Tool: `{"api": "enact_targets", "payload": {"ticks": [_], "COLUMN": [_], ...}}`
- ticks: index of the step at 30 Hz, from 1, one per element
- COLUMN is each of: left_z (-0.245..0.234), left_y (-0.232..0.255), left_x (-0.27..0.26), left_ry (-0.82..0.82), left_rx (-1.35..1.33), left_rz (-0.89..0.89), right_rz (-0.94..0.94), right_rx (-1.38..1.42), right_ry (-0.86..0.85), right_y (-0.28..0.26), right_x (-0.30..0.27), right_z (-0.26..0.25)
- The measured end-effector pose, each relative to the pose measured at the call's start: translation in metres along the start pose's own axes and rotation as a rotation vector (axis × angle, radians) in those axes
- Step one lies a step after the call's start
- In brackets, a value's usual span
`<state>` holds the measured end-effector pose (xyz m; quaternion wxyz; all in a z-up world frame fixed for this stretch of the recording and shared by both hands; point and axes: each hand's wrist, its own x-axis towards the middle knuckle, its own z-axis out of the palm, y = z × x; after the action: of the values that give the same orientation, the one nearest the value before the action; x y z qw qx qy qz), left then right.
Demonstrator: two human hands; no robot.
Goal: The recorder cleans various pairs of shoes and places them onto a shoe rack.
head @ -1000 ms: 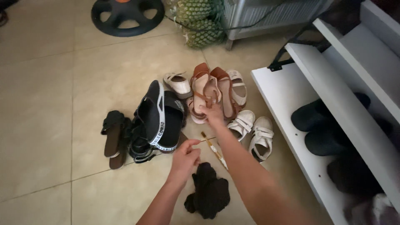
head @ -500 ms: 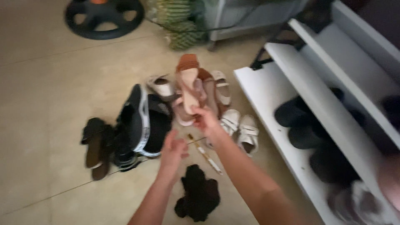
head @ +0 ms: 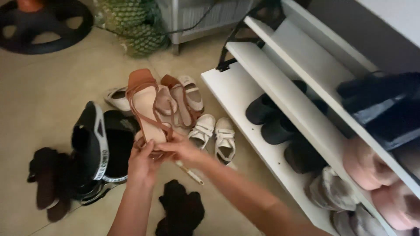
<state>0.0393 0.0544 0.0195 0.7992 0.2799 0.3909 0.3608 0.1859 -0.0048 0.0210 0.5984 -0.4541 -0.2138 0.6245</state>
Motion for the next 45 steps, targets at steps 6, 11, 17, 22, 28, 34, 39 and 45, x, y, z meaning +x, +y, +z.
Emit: {"api": "enact_targets", "payload": {"ticks": [6,11,17,22,28,34,39,45], "left_z": [-0.018,-0.025,-0.037,-0.041,-0.045,-0.022,0.014,0.041], "left_y": [0.010,0.007,0.006,0.010,0.004,-0.002,0.014,0.031], "left_x": [-0.001,0.000,0.000,-0.002,0.006,0.019,0.023,0.067], "left_ry": [-0.016,0.020,0.052,0.071,0.063,0.050,0.020,-0.159], "left_rx": [-0.095,-0.046,-0.003,0.001,-0.037,-0.033,0.100,0.212], "left_rz": [0.048,0.052,0.019,-0.008,0.002,0.004,0.010,0.107], "right_rz": [-0.600,-0.136,0.180,0.112,-0.212,-0.148,-0.044,-0.140], "right_rx": [-1.358,-1.477,-1.464,-1.413,-0.902,0.038,0.170,0.351], "right_ry": [0.338,0.630,0.607,0.622,0.659,0.466,0.616,0.656], "right_y": [-0.006,-0.046,-0.046,-0.044,-0.032,-0.021,-0.020,-0.054], "right_x": [0.064,0.082,0.103,0.111,0.109,0.070,0.020,-0.025], "right_z": [-0.128,-0.107,-0.095,-0.107,-0.144,-0.111,-0.072,-0.044]}}
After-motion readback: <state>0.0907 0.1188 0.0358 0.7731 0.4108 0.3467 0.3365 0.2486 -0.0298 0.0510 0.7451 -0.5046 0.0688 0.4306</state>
